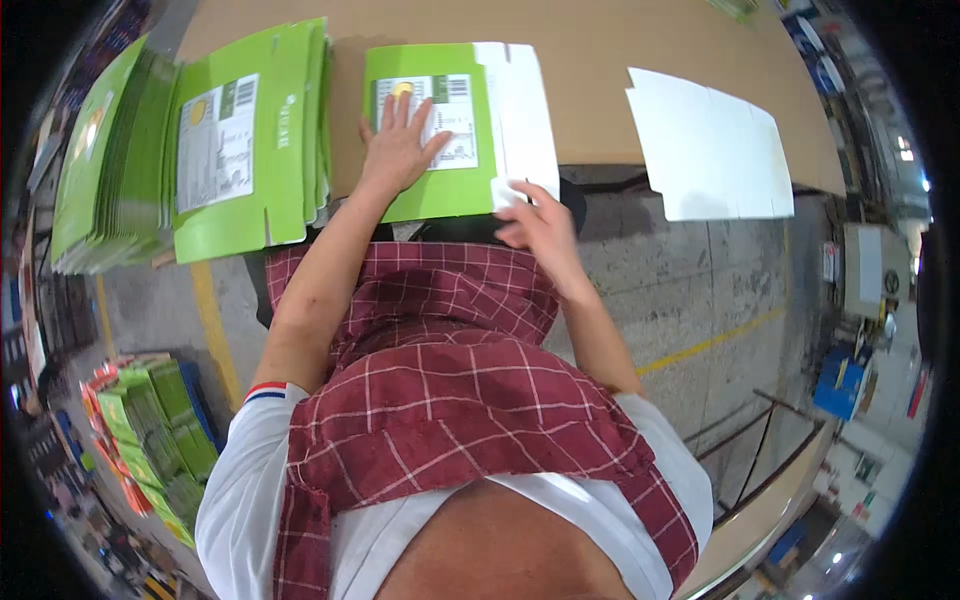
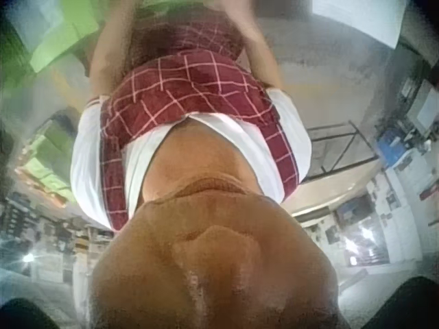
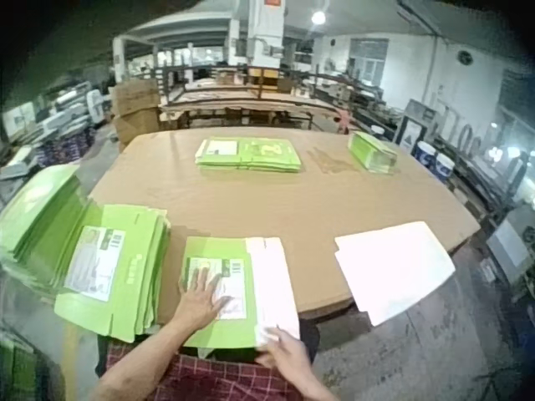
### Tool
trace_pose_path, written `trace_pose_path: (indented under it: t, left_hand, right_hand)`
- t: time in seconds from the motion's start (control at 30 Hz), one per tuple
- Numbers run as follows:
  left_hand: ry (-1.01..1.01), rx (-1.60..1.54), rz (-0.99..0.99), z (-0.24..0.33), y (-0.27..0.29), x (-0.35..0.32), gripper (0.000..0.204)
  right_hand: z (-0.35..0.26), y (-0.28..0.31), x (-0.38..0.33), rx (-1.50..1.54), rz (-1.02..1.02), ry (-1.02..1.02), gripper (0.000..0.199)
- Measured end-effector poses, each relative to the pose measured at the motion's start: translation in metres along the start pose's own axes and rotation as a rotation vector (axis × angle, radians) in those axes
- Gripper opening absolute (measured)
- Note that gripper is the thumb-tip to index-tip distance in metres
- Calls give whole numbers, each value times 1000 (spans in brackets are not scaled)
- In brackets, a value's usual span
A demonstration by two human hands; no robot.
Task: Organizing and stacking green cardboard boxes on a workbench in a factory setting.
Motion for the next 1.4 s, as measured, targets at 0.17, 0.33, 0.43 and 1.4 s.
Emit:
trace_pose_path:
  t: [0.17,0.33,0.43,1.4]
  left_hand:
    - [14,-235,9,-12,3,13,76]
    - [27,-192,111,-10,0,24,81]
    - [-5,-243,150,-14,-5,25,82]
    - [109,-177,-119,-4,12,11,76]
  right_hand:
    - [109,96,-87,-19,548,93,31]
    - [293,94,-155,-642,116,-824,39]
    - [335,74,-179,-632,55,-865,39]
    - [275,254,-49,-531,-154,-982,36]
Point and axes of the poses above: each hand's wrist, its own x-axis towards the middle knuckle, its own y-axis out of the back of the hand, z = x × y, the point moved 4 cm from there along x, towards the middle knuckle, and after that the axes turned 12 degrees about -z, right-handed, at the moved point
